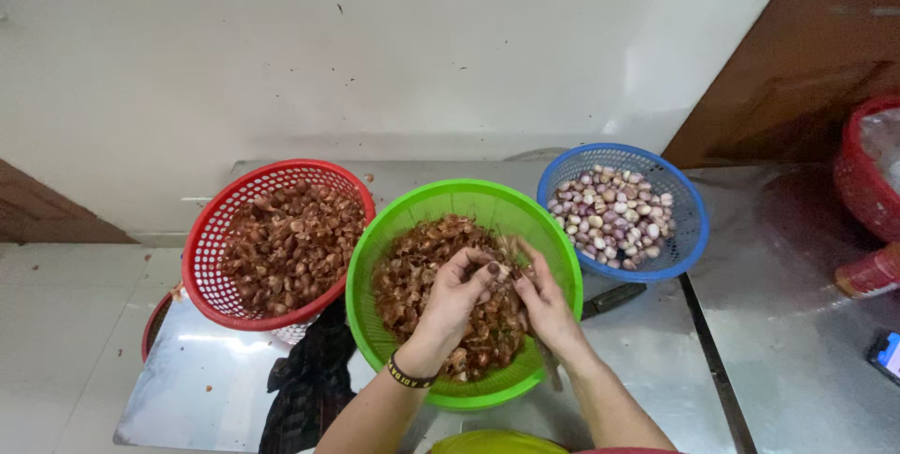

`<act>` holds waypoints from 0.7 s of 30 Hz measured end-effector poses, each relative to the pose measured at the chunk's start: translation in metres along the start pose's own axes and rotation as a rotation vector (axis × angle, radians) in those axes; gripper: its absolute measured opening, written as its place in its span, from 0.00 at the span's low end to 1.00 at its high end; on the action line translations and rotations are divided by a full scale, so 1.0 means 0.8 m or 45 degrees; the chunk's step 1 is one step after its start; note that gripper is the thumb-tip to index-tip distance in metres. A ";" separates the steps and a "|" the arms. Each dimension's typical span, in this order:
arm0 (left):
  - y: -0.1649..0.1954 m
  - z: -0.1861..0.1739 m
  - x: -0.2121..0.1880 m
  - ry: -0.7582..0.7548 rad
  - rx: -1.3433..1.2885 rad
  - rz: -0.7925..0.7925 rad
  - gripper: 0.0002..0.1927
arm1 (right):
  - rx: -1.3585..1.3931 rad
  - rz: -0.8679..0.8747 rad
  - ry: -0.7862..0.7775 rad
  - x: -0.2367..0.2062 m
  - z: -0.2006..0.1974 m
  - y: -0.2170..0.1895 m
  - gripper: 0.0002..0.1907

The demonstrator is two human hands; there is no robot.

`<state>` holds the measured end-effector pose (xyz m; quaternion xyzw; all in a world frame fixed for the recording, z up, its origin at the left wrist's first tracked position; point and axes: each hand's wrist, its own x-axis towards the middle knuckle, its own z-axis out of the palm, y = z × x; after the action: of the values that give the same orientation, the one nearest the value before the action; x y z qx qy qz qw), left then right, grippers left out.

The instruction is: The person peels shallots at a metal table, using a small knife to trim the root ends and removing the dry outer skins by hand. Peeled shallots are placed in a blue basket while skins collect in a green basket, and the person occasionally reaches into a red basket for more unpeeled shallots.

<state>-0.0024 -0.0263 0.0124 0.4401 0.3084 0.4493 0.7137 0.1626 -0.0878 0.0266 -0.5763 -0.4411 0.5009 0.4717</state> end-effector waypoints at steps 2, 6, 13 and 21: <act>0.001 -0.003 0.003 0.072 -0.109 -0.053 0.07 | 0.065 -0.002 -0.071 0.000 -0.006 0.002 0.34; -0.004 -0.013 0.008 0.094 -0.232 -0.228 0.08 | 0.041 0.008 -0.116 -0.004 -0.004 0.010 0.29; -0.024 -0.015 0.008 -0.088 -0.533 -0.521 0.09 | -0.284 -0.267 0.034 0.010 -0.015 0.017 0.21; -0.019 -0.020 0.014 -0.085 -0.769 -0.296 0.17 | 0.930 0.056 0.680 0.082 -0.120 -0.037 0.17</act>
<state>-0.0057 -0.0132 -0.0084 0.1848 0.1858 0.4214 0.8682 0.2637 -0.0285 0.0503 -0.4902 -0.0860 0.4675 0.7305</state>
